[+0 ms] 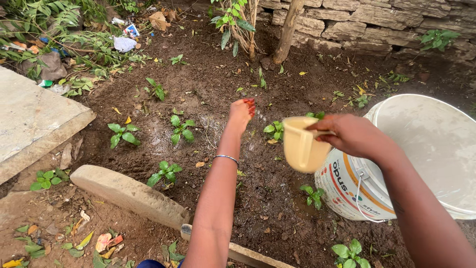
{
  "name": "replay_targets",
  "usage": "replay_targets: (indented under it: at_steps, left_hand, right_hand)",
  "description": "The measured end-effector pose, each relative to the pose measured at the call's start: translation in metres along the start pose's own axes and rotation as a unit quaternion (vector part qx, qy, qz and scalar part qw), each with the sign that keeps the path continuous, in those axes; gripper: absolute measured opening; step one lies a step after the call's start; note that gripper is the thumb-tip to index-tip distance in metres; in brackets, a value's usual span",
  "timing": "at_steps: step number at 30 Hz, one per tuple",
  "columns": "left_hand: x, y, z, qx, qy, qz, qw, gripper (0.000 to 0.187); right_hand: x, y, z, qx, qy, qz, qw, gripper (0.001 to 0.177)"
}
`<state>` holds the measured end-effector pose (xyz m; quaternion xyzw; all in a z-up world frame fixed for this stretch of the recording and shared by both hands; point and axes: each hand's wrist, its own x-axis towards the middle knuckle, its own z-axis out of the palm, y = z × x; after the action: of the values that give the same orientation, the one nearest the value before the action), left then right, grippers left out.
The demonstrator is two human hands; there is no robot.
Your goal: The person waters several small plants in a garden bed by using a small plastic cup to scoop water from a large white bucket and pour it onto the soil around each plant.
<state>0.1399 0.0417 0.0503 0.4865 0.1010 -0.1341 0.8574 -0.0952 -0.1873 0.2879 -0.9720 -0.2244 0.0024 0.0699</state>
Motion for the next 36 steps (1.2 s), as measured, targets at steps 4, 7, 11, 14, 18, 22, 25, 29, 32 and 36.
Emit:
replay_targets:
  at_steps: [4,7,11,14,18,22,25,29,32,36]
  left_hand:
    - [0.027,-0.026,-0.052,0.123,0.082,0.014,0.989,0.012]
    - [0.027,-0.042,-0.071,0.226,0.119,-0.033,0.966,0.013]
    - [0.005,-0.043,-0.058,0.371,0.106,-0.091,0.918,0.017]
    - [-0.007,-0.044,-0.035,0.355,0.024,-0.081,0.931,0.02]
    - [-0.004,-0.047,-0.006,0.425,-0.007,-0.088,0.901,0.022]
    - [0.011,-0.062,-0.007,0.234,-0.063,-0.071,0.968,0.014]
    - [0.023,-0.074,-0.018,0.199,-0.057,-0.065,0.976,0.015]
    - [0.021,-0.082,-0.046,0.492,0.034,-0.043,0.869,0.031]
    - [0.024,-0.088,-0.066,0.612,0.037,-0.025,0.789,0.052]
    - [0.023,-0.101,-0.066,0.589,0.006,-0.05,0.806,0.041]
  right_hand:
    - [-0.004,0.001,0.022,-0.035,-0.179,0.116,0.976,0.036]
    - [0.0,-0.006,0.035,-0.056,-0.236,0.121,0.963,0.034]
    - [0.01,-0.017,0.036,-0.019,-0.145,0.023,0.989,0.029]
    - [0.013,-0.028,0.024,0.019,-0.044,0.025,0.999,0.036]
    - [0.013,-0.033,0.015,0.025,0.028,0.014,0.999,0.039]
    - [0.008,-0.022,0.02,0.018,0.043,0.015,0.999,0.038]
    - [0.003,-0.011,0.029,-0.002,-0.025,0.029,0.999,0.036]
    - [-0.001,-0.006,0.043,-0.024,-0.126,0.021,0.991,0.036]
    - [-0.002,-0.01,0.043,0.013,-0.147,0.006,0.989,0.038]
    - [-0.003,-0.02,0.034,0.033,-0.126,-0.013,0.991,0.04]
